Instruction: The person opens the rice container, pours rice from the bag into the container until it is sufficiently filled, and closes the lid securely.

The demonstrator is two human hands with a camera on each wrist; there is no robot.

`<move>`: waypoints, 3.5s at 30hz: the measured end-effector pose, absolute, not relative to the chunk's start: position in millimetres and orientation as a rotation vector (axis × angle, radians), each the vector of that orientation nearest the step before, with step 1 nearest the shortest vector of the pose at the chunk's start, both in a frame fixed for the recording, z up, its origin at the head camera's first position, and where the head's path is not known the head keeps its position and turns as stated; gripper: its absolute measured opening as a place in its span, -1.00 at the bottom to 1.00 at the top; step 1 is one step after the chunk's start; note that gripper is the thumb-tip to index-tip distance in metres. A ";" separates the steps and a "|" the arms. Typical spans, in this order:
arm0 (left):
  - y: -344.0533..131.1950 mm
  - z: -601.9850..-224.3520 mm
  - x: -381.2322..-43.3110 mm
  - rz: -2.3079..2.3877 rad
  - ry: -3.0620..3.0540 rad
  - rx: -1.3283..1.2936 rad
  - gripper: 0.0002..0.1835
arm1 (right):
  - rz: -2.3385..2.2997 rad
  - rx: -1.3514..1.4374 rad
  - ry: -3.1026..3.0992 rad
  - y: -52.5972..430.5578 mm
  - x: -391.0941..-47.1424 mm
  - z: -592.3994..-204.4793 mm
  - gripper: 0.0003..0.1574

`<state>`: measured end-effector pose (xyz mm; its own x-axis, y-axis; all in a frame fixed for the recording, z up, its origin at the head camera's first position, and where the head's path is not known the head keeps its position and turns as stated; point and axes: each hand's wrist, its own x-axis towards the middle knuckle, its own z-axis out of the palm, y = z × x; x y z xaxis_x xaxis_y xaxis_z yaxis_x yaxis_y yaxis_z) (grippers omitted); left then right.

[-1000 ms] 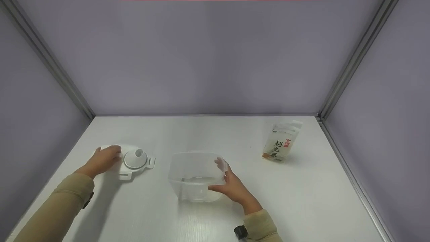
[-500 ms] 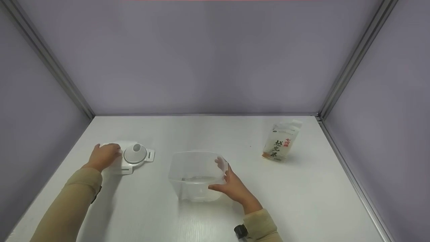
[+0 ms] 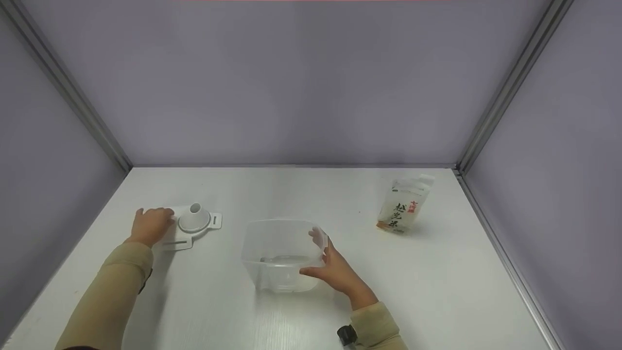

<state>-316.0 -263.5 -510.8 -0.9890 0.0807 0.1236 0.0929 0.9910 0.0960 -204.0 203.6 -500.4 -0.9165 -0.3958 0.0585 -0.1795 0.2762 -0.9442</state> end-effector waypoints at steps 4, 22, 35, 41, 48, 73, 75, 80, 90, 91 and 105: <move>-260.8 -517.1 -319.0 -0.158 -2.989 -0.107 -0.85 | -1.703 -0.532 2.350 203.9 -202.4 -502.2 0.18; -245.7 -527.4 -328.3 -0.109 -2.904 -0.007 -0.83 | -1.720 -0.540 2.316 202.5 -201.4 -504.6 0.21; -240.4 -524.5 -331.9 -0.185 -2.925 -0.005 -0.81 | -1.709 -0.550 2.333 203.9 -203.6 -502.6 0.17; -226.9 -524.8 -320.2 -0.154 -2.886 0.047 -0.81 | -1.699 -0.535 2.341 204.0 -203.0 -500.3 0.18; -209.9 -521.1 -306.8 -0.230 -2.974 0.051 -0.77 | -1.701 -0.536 2.355 206.3 -204.1 -498.7 0.19; -221.9 -531.3 -291.1 -0.734 -3.109 0.001 -0.37 | -1.694 -0.519 2.322 203.8 -202.6 -499.6 0.23; -222.4 -531.2 -290.1 -0.730 -3.105 -0.020 -0.35 | -1.685 -0.517 2.331 203.9 -202.6 -500.3 0.22; -223.2 -528.6 -286.4 -0.812 -3.100 -0.015 -0.32 | -1.699 -0.510 2.330 204.4 -203.3 -502.0 0.20; -224.4 -523.3 -269.2 -0.870 -3.055 -0.081 -0.30 | -1.711 -0.511 2.316 204.7 -203.0 -500.9 0.18; -223.9 -522.8 -267.5 -0.864 -3.055 -0.083 -0.30 | -1.711 -0.512 2.318 204.7 -203.0 -500.7 0.17; -203.4 -510.4 -239.6 -0.850 -3.072 -0.197 -0.28 | -1.692 -0.511 2.326 206.1 -204.9 -505.1 0.22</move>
